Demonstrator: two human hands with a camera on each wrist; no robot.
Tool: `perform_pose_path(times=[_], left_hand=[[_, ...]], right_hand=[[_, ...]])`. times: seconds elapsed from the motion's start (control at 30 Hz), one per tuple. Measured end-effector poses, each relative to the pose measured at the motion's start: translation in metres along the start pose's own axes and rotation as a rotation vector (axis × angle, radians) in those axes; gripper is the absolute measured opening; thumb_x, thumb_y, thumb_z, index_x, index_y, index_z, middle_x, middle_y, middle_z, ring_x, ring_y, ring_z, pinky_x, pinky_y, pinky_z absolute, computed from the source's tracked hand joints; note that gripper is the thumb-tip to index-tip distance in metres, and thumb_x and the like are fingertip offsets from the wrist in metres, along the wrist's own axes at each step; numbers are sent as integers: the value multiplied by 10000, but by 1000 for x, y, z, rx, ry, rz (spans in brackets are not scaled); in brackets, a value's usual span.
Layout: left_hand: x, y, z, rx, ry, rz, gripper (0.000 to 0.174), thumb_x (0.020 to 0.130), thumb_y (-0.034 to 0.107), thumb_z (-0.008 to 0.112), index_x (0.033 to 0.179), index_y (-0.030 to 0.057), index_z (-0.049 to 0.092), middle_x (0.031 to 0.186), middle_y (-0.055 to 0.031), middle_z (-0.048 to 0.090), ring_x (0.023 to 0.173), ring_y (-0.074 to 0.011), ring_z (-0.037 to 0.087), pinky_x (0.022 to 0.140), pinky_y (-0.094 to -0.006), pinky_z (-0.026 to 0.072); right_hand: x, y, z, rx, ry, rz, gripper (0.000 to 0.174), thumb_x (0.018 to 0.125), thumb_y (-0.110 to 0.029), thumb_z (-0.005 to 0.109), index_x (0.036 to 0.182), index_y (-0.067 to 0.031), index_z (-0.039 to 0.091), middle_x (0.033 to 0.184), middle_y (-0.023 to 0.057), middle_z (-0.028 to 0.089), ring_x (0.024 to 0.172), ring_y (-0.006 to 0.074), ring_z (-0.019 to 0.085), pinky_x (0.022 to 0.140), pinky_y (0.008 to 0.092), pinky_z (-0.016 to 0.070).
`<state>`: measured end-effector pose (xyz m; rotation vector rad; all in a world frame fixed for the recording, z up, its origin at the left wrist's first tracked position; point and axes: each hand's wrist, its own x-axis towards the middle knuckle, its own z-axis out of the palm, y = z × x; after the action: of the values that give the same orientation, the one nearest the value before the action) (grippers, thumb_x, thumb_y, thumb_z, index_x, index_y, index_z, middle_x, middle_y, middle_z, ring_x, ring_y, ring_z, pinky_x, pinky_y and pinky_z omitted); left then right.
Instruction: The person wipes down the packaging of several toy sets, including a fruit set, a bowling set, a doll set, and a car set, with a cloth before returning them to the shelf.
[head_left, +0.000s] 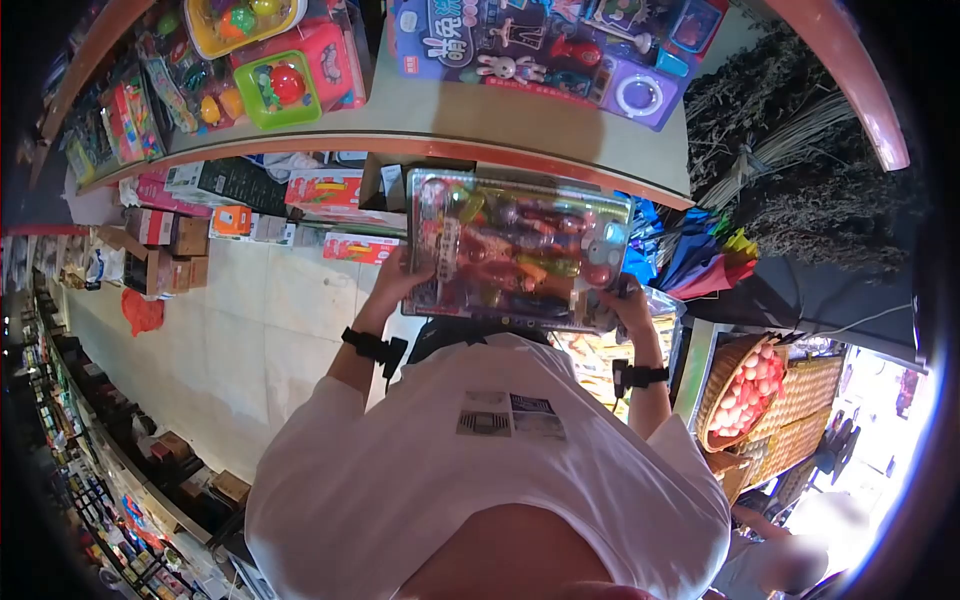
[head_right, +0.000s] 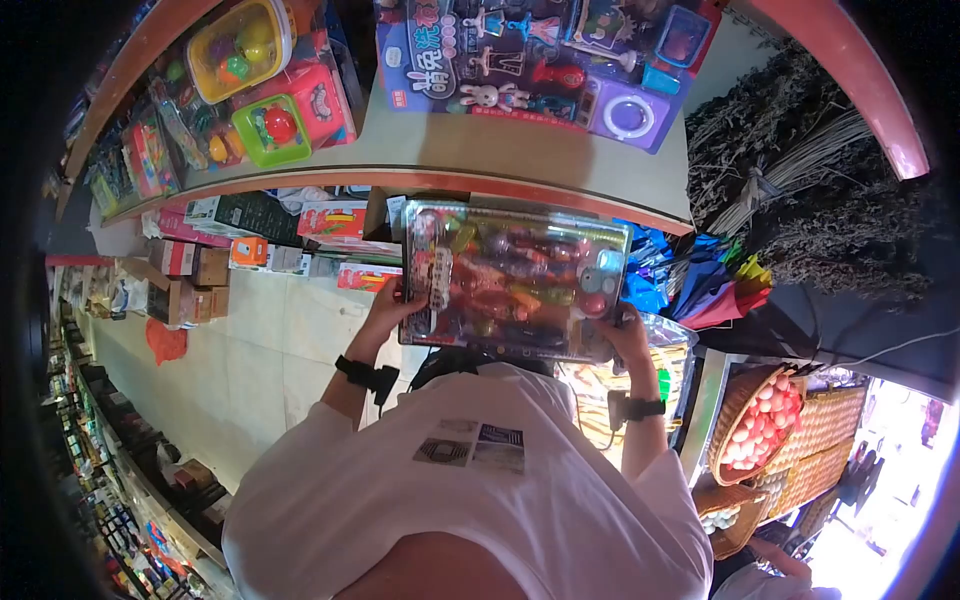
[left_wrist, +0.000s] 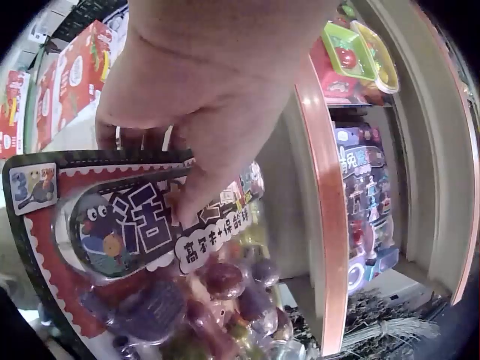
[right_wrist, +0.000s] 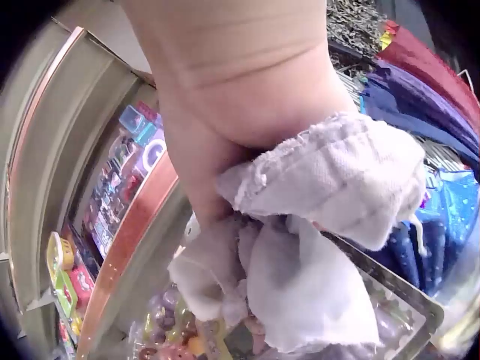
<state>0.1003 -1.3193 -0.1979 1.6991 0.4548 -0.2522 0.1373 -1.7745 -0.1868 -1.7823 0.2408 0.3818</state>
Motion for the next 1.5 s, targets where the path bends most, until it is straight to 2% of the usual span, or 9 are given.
perform_pose_path(times=[0.07, 0.27, 0.37, 0.47, 0.57, 0.63, 0.83, 1.0, 1.5], left_hand=[[-21, -7, -4, 36, -2, 29, 531, 702, 186, 799, 1117, -7, 528, 1005, -109, 627, 915, -204, 604, 797, -334, 488], [-63, -26, -29, -307, 84, 16, 419, 710, -25, 743, 1069, 0, 528, 1000, -77, 619, 924, -160, 591, 825, -291, 466], [-70, -8, -49, -314, 137, 247, 449, 696, -77, 729, 1084, 1, 518, 994, -63, 608, 924, -146, 584, 861, -289, 453], [-64, 59, -67, -332, 189, 365, 535, 708, -77, 719, 1185, -11, 484, 1086, -56, 572, 995, -144, 551, 924, -285, 424], [-43, 143, -77, -277, 171, 577, 587, 739, -59, 706, 1262, -26, 443, 1142, -69, 566, 1038, -142, 543, 947, -291, 413], [-28, 188, -74, -204, 198, 647, 567, 765, -51, 692, 1269, -31, 433, 1168, -79, 564, 1058, -142, 542, 949, -291, 412], [23, 256, -53, -245, 244, 912, 518, 794, -7, 688, 1253, -32, 449, 1163, -84, 574, 1041, -138, 550, 925, -278, 419], [46, 271, -49, -165, 215, 836, 534, 781, 2, 699, 1253, -19, 451, 1088, -70, 619, 955, -135, 596, 836, -268, 464], [154, 262, -40, -34, 270, 787, 474, 768, 40, 697, 1195, -5, 498, 1042, -108, 645, 952, -178, 616, 839, -295, 465]], right_hand=[[-19, 7, 11, 2, 0, 115, 465, 708, 2, 757, 1113, -21, 531, 855, 17, 599, 748, 94, 568, 656, 254, 491], [-74, 5, 56, 204, 86, -34, 535, 704, 23, 750, 1164, -27, 480, 968, 72, 616, 806, 146, 625, 679, 270, 525], [-86, -5, 63, 161, 197, -192, 545, 698, 42, 746, 1167, -33, 479, 972, 63, 620, 799, 149, 627, 693, 279, 525], [-86, -66, 50, 198, 219, -151, 485, 690, 53, 744, 1101, -39, 503, 921, 61, 643, 824, 136, 619, 720, 285, 511], [-82, -168, 42, -54, 329, -409, 418, 710, 35, 728, 1074, -29, 532, 887, 23, 618, 779, 98, 594, 703, 232, 480], [-65, -200, 33, -32, 389, -595, 467, 714, 51, 721, 1127, -9, 512, 962, 47, 624, 866, 108, 581, 776, 241, 463], [-26, -260, 6, 63, 378, -640, 532, 734, -8, 741, 1205, 19, 496, 1047, 59, 615, 925, 109, 568, 831, 244, 444], [-1, -271, -8, 6, 344, -677, 554, 731, -35, 751, 1215, 25, 489, 1042, 74, 621, 939, 119, 577, 839, 258, 452], [116, -265, -21, -162, 280, -598, 677, 708, -155, 799, 1238, 89, 457, 1101, 174, 608, 999, 201, 584, 877, 308, 460]])
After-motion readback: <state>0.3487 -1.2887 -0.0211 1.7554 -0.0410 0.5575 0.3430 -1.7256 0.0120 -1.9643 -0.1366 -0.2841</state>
